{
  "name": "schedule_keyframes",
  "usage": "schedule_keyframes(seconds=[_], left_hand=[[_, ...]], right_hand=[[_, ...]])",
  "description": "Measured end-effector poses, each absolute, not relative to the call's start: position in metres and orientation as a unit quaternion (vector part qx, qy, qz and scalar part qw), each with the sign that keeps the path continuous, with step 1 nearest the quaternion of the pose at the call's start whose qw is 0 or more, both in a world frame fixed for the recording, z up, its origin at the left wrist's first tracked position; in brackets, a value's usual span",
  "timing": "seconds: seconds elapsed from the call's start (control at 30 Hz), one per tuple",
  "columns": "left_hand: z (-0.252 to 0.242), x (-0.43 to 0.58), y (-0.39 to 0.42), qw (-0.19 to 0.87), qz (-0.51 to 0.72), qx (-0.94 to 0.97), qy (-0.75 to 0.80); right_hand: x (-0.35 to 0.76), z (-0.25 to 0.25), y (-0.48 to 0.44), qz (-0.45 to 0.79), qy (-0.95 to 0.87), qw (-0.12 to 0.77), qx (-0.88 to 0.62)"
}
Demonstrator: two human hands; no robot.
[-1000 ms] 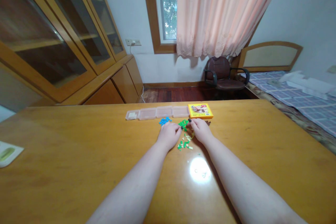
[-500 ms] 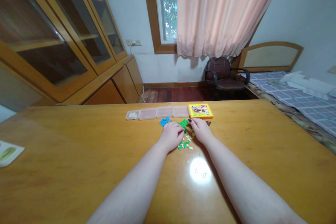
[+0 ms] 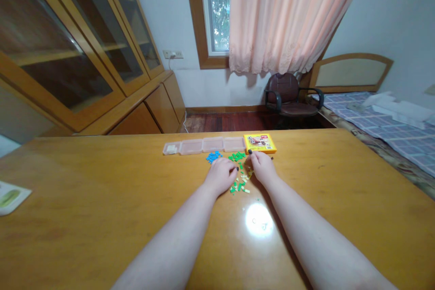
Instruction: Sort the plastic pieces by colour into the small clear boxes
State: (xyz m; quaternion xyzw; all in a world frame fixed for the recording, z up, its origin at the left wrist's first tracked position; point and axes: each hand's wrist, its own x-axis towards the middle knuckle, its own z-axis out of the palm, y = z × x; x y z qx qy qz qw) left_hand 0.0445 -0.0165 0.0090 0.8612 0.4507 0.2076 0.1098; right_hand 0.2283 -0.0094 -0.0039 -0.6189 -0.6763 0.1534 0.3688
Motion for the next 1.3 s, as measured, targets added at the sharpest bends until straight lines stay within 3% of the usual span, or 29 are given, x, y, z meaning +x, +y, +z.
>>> schedule_keyframes(seconds=[0.17,0.6,0.77,1.17,1.3], left_hand=[[0.012,0.047,-0.021,0.128,0.195,0.890,0.391],[0.008,0.046,-0.018,0.136,0.206,0.866,0.436],[0.009,0.042,-0.014,0.138,0.223,0.855,0.448],[0.004,0.037,-0.009,0.142,0.229,0.850,0.453],[0.007,0.035,-0.011,0.148,0.223,0.874,0.405]], right_hand=[[0.226,-0.002,-0.010,0.157,-0.703,0.355,-0.596],[0.226,0.001,-0.012,0.166,-0.730,0.357,-0.559],[0.225,0.004,-0.016,0.224,-0.761,0.339,-0.506],[0.224,-0.002,-0.012,0.222,-0.748,0.341,-0.525],[0.224,0.001,-0.016,0.237,-0.753,0.346,-0.507]])
